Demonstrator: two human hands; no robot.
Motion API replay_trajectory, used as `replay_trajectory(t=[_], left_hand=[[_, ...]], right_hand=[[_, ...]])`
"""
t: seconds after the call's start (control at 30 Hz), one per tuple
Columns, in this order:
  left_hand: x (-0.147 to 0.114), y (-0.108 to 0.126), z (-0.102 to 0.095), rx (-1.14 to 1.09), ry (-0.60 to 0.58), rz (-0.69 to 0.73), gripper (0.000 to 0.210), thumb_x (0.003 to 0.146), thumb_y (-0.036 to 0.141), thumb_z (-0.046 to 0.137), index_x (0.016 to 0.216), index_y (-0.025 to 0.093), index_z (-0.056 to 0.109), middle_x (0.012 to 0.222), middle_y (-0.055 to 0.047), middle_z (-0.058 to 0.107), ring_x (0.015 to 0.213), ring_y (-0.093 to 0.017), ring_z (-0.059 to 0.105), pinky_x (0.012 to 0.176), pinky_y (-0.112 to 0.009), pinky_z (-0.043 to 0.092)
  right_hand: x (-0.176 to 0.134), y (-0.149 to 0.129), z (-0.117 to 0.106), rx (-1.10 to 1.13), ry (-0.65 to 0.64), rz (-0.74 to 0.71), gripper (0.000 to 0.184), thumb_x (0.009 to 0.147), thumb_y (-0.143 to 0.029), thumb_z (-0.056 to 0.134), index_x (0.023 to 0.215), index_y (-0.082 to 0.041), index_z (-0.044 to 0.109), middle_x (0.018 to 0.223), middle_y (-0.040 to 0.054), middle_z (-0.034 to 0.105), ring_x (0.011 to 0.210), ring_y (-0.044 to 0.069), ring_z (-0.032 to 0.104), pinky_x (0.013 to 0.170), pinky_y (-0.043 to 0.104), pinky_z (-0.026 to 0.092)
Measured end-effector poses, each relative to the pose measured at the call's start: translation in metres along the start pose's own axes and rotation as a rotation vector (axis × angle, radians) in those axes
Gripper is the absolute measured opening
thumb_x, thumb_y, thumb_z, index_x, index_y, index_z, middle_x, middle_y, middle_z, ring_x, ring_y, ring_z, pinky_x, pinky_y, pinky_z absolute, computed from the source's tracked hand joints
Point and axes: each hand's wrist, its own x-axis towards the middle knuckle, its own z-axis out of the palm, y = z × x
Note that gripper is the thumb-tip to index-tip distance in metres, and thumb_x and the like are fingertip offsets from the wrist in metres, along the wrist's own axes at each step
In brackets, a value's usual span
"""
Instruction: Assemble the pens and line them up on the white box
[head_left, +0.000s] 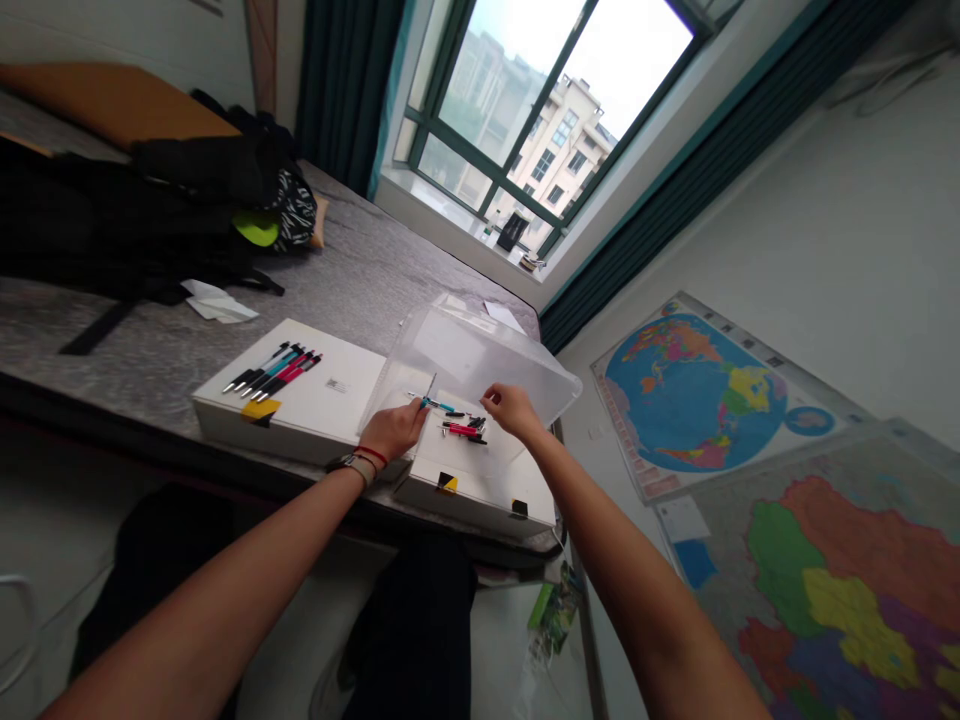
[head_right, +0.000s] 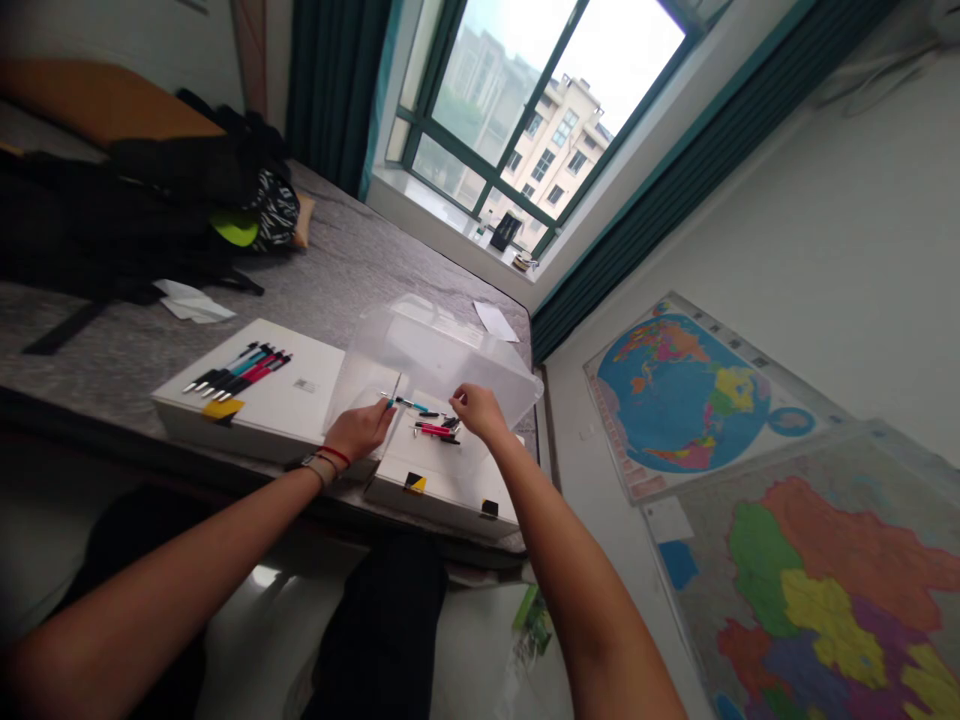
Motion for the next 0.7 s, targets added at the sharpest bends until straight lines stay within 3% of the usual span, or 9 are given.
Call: replay_trajectory(t=[0.13, 0.23, 0.43, 0.7], left_hand=[[0.000, 0.001, 0.000, -0.004, 0.001, -0.003, 0.048, 0.102, 0.045, 0.019, 0.109, 0.017, 0.057, 0.084, -0.012, 0.072, 0.073, -0.024, 0.069, 0.060, -0.029, 0.041], [0.000, 0.002, -0.001, -0.009, -0.003, -0.007, 0.048, 0.102, 0.046, 0.018, 0.107, 0.017, 0.057, 0.084, -0.012, 0.072, 0.074, -0.024, 0.069, 0.060, -0.028, 0.042], [0.000, 0.002, -0.003, -0.007, -0.015, -0.008, 0.050, 0.102, 0.046, 0.016, 0.109, 0.017, 0.056, 0.084, -0.012, 0.072, 0.076, -0.024, 0.070, 0.060, -0.028, 0.043], [0.000, 0.000, -0.001, -0.033, -0.011, -0.005, 0.048, 0.102, 0.045, 0.018, 0.109, 0.017, 0.056, 0.085, -0.013, 0.072, 0.077, -0.025, 0.070, 0.061, -0.029, 0.044]], right_hand=[[0.015, -0.009, -0.012, -0.178, -0.341, 0.060, 0.022, 0.082, -0.032, 0.069, 0.099, -0.019, 0.073, 0.090, 0.0098, 0.073, 0.074, 0.018, 0.066, 0.065, 0.026, 0.045], [0.022, -0.020, -0.013, -0.279, -0.456, 0.001, 0.027, 0.080, -0.032, 0.072, 0.104, -0.019, 0.074, 0.100, 0.0123, 0.074, 0.084, 0.022, 0.068, 0.068, 0.026, 0.046], [0.024, -0.041, 0.014, -0.319, -0.499, -0.217, 0.025, 0.082, -0.028, 0.066, 0.104, -0.023, 0.075, 0.106, 0.0081, 0.074, 0.091, 0.021, 0.068, 0.073, 0.023, 0.047], [0.027, -0.054, 0.046, -0.376, -0.485, -0.216, 0.024, 0.080, -0.022, 0.066, 0.102, -0.022, 0.075, 0.105, 0.0123, 0.073, 0.091, 0.025, 0.069, 0.074, 0.027, 0.050]])
